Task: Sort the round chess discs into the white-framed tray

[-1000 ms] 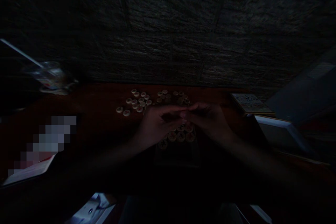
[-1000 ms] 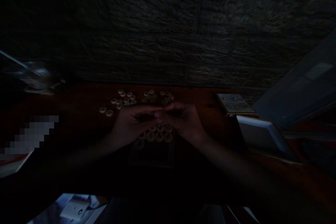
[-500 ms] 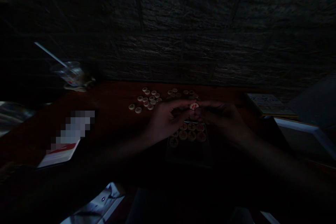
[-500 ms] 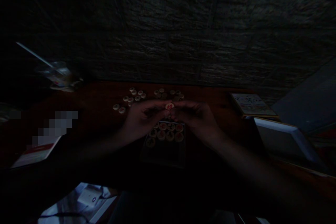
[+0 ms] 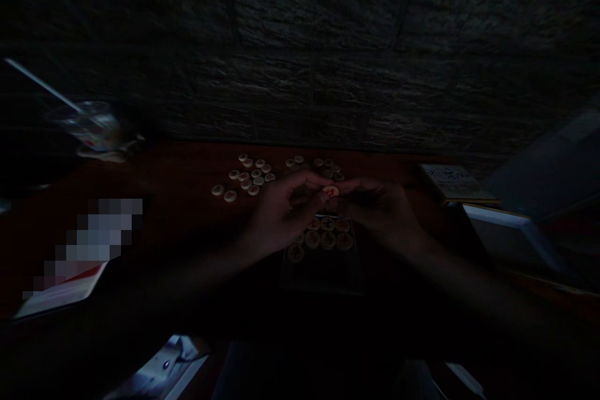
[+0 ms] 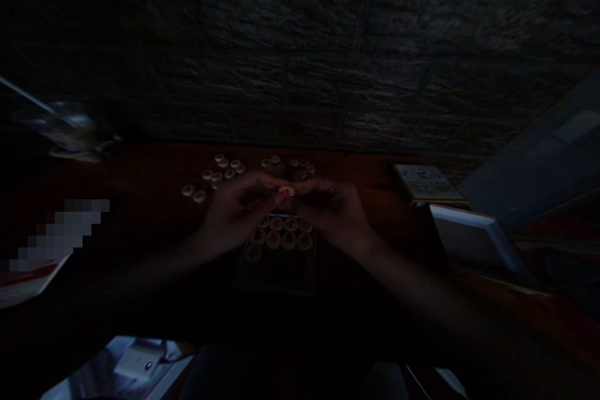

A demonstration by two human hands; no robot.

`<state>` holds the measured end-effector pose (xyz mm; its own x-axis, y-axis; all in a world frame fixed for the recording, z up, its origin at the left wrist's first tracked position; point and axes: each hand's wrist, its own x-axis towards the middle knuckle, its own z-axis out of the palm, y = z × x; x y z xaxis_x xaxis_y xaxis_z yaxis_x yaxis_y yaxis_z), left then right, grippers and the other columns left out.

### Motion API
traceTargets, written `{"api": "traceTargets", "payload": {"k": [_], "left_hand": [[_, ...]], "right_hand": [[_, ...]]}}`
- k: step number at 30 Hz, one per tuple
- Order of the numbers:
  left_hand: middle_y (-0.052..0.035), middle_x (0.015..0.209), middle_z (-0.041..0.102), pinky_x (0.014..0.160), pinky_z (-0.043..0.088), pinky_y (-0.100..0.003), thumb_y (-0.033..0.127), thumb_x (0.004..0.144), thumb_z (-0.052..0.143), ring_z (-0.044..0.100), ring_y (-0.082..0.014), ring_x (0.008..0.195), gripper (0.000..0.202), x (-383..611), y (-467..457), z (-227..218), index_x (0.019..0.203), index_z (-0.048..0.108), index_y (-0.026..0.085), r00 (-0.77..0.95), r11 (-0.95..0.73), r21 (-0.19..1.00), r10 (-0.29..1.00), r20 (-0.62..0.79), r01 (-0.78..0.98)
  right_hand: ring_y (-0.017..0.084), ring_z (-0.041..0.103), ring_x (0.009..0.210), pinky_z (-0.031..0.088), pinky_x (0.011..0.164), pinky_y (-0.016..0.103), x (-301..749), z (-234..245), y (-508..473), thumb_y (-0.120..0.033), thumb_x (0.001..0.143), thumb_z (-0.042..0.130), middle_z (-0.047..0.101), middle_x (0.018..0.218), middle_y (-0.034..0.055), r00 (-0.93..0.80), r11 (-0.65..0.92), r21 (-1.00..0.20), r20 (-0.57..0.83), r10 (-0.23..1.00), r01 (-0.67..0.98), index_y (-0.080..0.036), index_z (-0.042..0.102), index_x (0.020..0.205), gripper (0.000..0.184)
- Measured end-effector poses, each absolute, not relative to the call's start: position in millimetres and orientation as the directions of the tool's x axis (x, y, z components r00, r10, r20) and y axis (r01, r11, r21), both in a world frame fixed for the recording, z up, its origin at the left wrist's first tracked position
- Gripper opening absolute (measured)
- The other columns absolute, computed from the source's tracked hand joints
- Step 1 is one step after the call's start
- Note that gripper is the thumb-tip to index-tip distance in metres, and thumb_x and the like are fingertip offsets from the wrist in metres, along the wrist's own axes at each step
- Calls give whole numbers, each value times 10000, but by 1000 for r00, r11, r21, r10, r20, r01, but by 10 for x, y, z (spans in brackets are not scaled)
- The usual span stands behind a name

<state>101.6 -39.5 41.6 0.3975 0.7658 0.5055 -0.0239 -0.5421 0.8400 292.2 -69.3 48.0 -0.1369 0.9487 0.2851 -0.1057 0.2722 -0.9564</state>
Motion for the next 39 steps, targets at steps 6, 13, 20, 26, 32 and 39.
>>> {"api": "traceTargets", "payload": {"k": [6,13,20,26,32,39], "left_hand": [[-32,950,802,774,633,-233,270,942,720,776,-150,872,112,1026,-401,422,1023,739,195,381,-547,837,768,516,-30],[-32,929,810,755,642,-248,280,958,690,781,-159,842,113,1014,-420,441,1008,747,196,375,-536,844,781,500,-10],[-64,1001,814,781,640,-250,212,928,705,784,-174,892,170,1009,-431,433,1092,737,184,431,-573,819,738,519,-4],[-33,895,797,702,616,-221,185,884,736,767,-152,786,128,1028,-454,415,1011,722,189,461,-581,814,726,510,15],[-18,855,775,694,603,-212,177,868,764,756,-139,767,101,1032,-450,416,947,701,177,481,-548,836,723,495,-36],[-40,865,800,708,617,-239,208,859,792,771,-163,787,97,1015,-430,441,927,733,174,467,-502,863,751,468,-59]], "right_hand": [[168,762,743,633,730,301,2910,484,-708,-321,707,937,826,865,21,-142,267,-958,280,950,-104,-234,829,903,240],[162,745,721,606,666,281,2912,475,-719,-361,719,926,821,870,30,-139,263,-963,269,953,-58,-232,822,923,263],[151,697,646,558,598,266,2925,470,-706,-436,728,908,796,781,35,-85,222,-975,223,971,-12,-213,813,851,272],[132,635,556,508,527,249,2919,463,-716,-474,731,899,740,676,11,-92,204,-978,200,976,44,-200,766,761,306],[131,624,549,489,522,248,2915,450,-736,-495,740,889,723,670,9,-91,220,-974,215,973,53,-192,754,751,332],[138,636,579,514,559,262,2902,458,-737,-513,772,862,748,704,15,-89,309,-948,302,949,76,-210,782,780,313]]}}
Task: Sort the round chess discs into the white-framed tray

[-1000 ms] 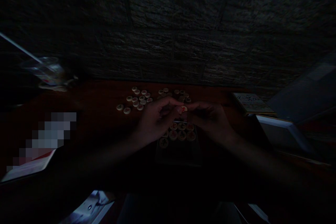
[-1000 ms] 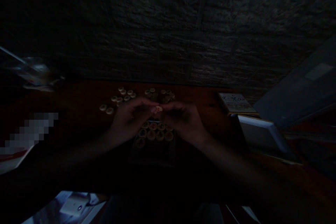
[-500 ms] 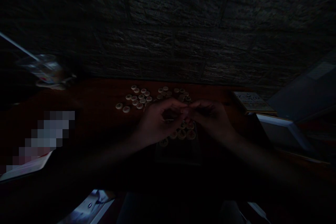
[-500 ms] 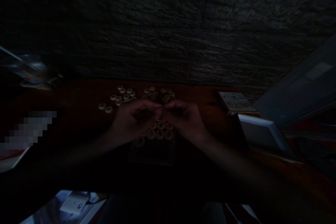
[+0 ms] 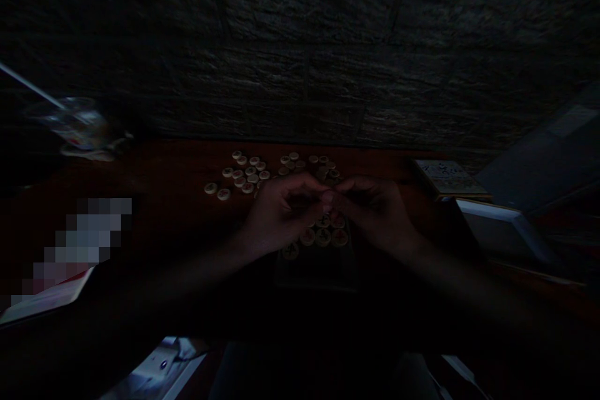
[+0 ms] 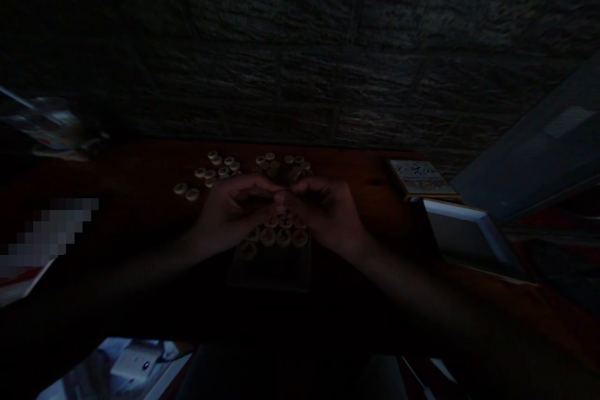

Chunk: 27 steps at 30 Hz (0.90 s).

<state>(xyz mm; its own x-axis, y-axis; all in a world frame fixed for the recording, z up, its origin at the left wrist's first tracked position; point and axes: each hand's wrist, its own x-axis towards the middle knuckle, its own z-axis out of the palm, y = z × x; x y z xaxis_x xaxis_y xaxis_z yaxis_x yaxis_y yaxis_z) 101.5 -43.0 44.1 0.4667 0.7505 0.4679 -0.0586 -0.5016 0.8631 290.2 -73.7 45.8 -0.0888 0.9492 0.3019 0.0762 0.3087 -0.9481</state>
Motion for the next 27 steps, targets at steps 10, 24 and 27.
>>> {"api": "traceTargets", "payload": {"k": [10,24,27], "left_hand": [[-50,904,827,722,655,-266,279,866,801,796,-181,797,144,1025,-405,445,969,778,181,417,-396,911,813,406,-115],[-63,947,826,776,693,-331,302,849,813,804,-205,830,178,1053,-407,472,968,777,174,380,-212,957,883,274,-198],[-64,970,825,817,693,-349,301,849,811,805,-208,846,186,1037,-393,454,989,782,181,388,-179,956,884,261,-234]], "right_hand": [[152,686,626,555,592,266,2923,480,-748,-477,822,833,764,735,26,-86,304,-943,294,952,134,-201,792,887,286],[194,755,764,615,680,314,2935,462,-726,-404,738,909,810,900,50,-104,323,-945,316,943,55,-223,768,991,341],[193,753,772,616,697,317,2930,488,-718,-427,741,903,812,899,46,-95,329,-943,323,941,49,-230,791,949,308]]}}
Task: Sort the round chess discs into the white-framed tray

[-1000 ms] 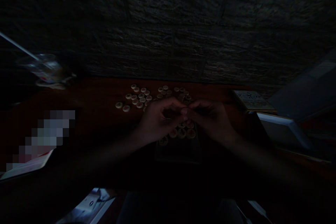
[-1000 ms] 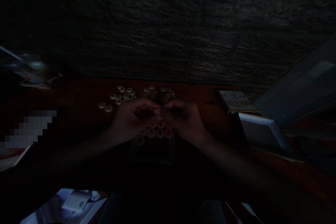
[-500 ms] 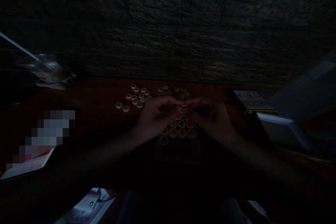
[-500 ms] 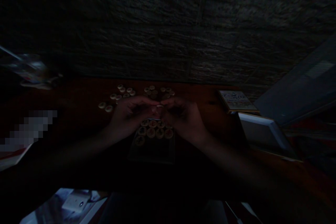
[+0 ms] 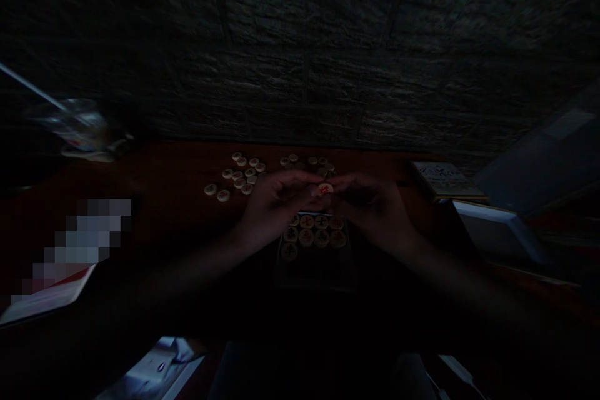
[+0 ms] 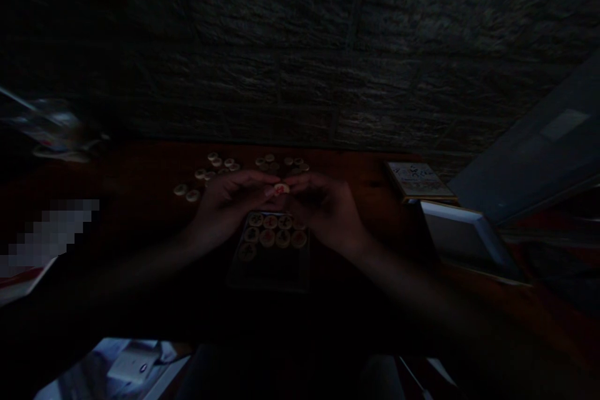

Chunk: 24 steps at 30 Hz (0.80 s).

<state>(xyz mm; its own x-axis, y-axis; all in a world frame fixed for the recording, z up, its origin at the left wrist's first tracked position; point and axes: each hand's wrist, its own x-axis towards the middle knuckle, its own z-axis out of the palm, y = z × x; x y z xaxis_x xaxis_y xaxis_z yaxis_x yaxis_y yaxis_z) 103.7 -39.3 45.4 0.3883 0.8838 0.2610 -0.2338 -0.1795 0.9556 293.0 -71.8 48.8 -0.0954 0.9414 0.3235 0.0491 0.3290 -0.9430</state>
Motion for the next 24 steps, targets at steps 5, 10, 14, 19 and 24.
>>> {"api": "traceTargets", "payload": {"k": [5,10,14,19,24], "left_hand": [[-50,936,825,797,692,-319,266,841,824,805,-190,802,170,1032,-361,436,986,791,182,388,-174,944,879,276,-279],[-63,966,825,819,690,-335,275,834,838,808,-204,834,187,1041,-378,467,979,784,170,399,-155,949,880,259,-274],[-64,967,825,836,684,-339,272,831,845,805,-203,855,192,1036,-394,468,975,773,168,392,-179,952,880,267,-248],[-53,972,825,813,676,-312,252,812,860,802,-194,854,209,1031,-364,427,982,767,174,414,-241,937,848,331,-254],[-50,1058,821,852,648,-247,229,791,875,790,-176,953,309,1037,-349,451,1077,769,178,406,-302,932,840,359,-200]], "right_hand": [[148,698,652,582,640,287,2937,514,-710,-424,785,871,788,786,12,-83,290,-957,288,954,14,-256,832,935,228],[147,679,620,568,600,280,2938,509,-713,-431,795,861,776,737,5,-56,236,-972,236,970,-14,-279,851,967,230],[166,699,623,597,617,311,2928,505,-707,-425,748,896,795,752,10,1,228,-973,228,974,-23,-299,856,923,219],[156,715,595,603,585,280,2933,494,-693,-388,741,906,790,707,12,14,230,-971,229,973,-59,-274,853,867,178],[134,730,618,591,583,218,2898,559,-738,-414,764,886,792,702,7,-37,192,-978,195,980,-85,-263,858,884,195]]}}
